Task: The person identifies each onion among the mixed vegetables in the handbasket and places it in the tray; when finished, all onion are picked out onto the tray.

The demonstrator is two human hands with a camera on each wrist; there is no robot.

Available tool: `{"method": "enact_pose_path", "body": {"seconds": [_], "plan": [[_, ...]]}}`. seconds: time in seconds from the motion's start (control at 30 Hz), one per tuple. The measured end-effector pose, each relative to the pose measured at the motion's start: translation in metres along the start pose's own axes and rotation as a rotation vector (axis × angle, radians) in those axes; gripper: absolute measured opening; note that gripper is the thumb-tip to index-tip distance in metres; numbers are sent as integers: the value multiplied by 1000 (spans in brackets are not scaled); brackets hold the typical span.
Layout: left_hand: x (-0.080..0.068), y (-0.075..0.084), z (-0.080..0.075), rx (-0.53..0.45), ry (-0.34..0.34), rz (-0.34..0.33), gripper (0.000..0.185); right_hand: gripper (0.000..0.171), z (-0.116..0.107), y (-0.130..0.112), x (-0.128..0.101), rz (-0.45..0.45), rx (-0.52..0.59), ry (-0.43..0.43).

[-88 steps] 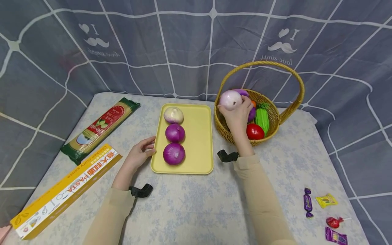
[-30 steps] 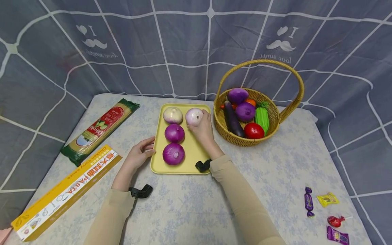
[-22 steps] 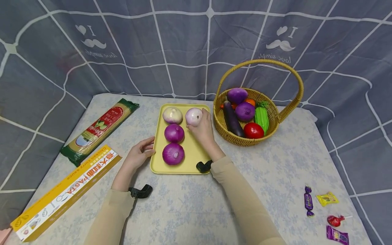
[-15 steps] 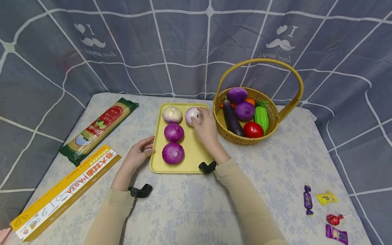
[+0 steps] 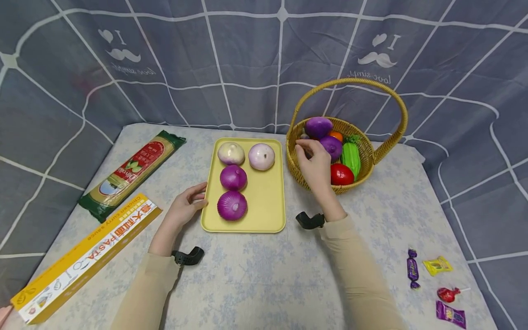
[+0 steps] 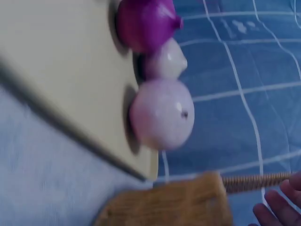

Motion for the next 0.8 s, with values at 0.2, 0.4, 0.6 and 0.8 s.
{"method": "enact_pose_path", "body": {"seconds": [0.2,0.4,0.6,0.8], "plan": [[1,0,-1,-2,7,-1,59,24,-31,28,7,70,-26,48],[1,0,-2,-2,6,-4,59,29,-52,54,13,158,-80,64],[1,-1,-1,-1,10,-8,59,41,-61,74,23,240,-202,11],[0,-2,1,-3,8,-10,58,67,-59,94,31,352,-254,-88]]}}
Point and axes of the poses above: each hand's wrist, its own x-axis towards the middle knuckle, its own z-axis out of the palm, y = z × x, the point moved 9 cm from there along x, towards the middle knuckle
